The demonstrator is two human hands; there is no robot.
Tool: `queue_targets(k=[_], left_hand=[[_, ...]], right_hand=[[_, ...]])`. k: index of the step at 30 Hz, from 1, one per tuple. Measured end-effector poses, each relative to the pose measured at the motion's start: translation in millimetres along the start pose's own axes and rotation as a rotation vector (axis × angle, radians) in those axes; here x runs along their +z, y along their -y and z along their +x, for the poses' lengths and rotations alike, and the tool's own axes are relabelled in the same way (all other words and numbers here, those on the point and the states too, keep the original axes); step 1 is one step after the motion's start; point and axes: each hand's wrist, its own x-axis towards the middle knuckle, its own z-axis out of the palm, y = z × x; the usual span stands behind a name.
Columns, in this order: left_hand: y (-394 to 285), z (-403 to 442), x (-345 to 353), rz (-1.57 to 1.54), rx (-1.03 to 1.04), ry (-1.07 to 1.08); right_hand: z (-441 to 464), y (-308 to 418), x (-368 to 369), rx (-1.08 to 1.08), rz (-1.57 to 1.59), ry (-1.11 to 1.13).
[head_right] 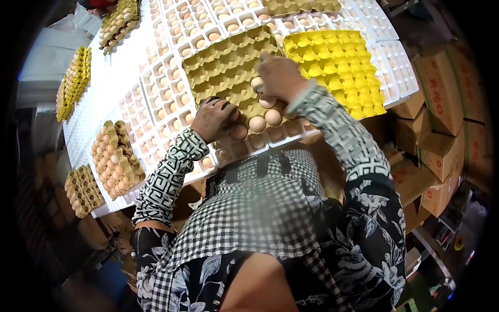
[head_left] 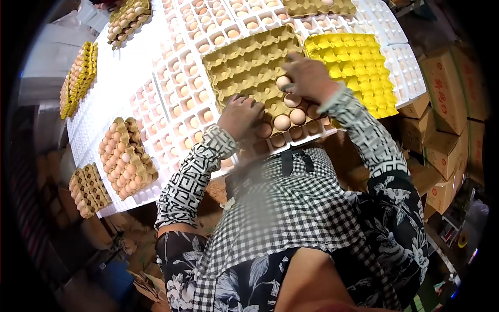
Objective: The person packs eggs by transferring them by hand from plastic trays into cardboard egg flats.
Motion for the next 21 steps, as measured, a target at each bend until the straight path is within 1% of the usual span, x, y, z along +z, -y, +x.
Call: queue_targets(k=[1, 2, 3, 4, 5, 6, 7, 8, 9, 10, 12, 13, 15, 16, 18, 19, 20, 21], left_hand=[[-1, 1, -12, -0.055, -0.025, -0.08], [-3, -3, -27, -0.437, -0.247, 0.019], [3, -7, -17, -0.848, -0.38, -0.19], [-2, -6, -23, -1.256, -0.509, -0.406], [-7, -1, -29, -1.907, -0.657, -0.481], [-16, 5, -34, -2.048, -0.493, -0.535], [-7, 16, -17, -1.867, -0.431, -0.488], [3, 28, 2, -1.688, -0.369, -0.448], [-18, 45, -26, -1.377, -0.601, -0.134], [-33, 59, -19, -0.641, -0.327, -0.176], [-61, 95, -22, -0.003, -0.372, 0.337], [-61, 98, -25, -0.004, -0.297, 0.326], [-57, 100, -29, 0.0, -0.146, 0.308], [-48, 93, -19, -0.028, -0.205, 0.232], [-24, 67, -9, -0.625, -0.297, -0.06], [-16, 53, -11, -1.265, -0.488, -0.038], [-16, 36, -8, -1.604, -0.497, -0.229], [-21, 21, -19, -1.785, -0.452, -0.253]], right_hand=[[12, 3, 9, -0.071, -0.103, 0.084], [22, 1, 16, -0.14, -0.204, 0.165], [23, -7, 13, -0.251, -0.173, 0.109], [23, -17, 9, -0.244, 0.015, 0.088], [19, -28, 7, -0.23, 0.205, 0.07], [12, -42, 6, -0.217, 0.385, 0.052], [0, -65, 14, -0.206, 0.832, -0.127], [-11, -81, 15, -0.08, 1.185, -0.18], [-30, -93, -2, 0.073, 1.46, -0.149], [-42, -92, -12, 0.066, 1.724, -0.276], [-54, -109, -23, 0.129, 1.723, -0.142], [-53, -107, -26, 0.247, 1.497, -0.106], [-42, -79, -17, 0.29, 0.556, -0.066], [-37, -61, -16, 0.306, 0.032, 0.019], [-15, -32, -5, 0.337, -0.118, 0.291], [-14, -19, -2, 0.306, -0.15, 0.259], [-15, -10, 8, 0.314, -0.208, 0.135], [-14, -16, 18, 0.264, -0.199, 0.066]])
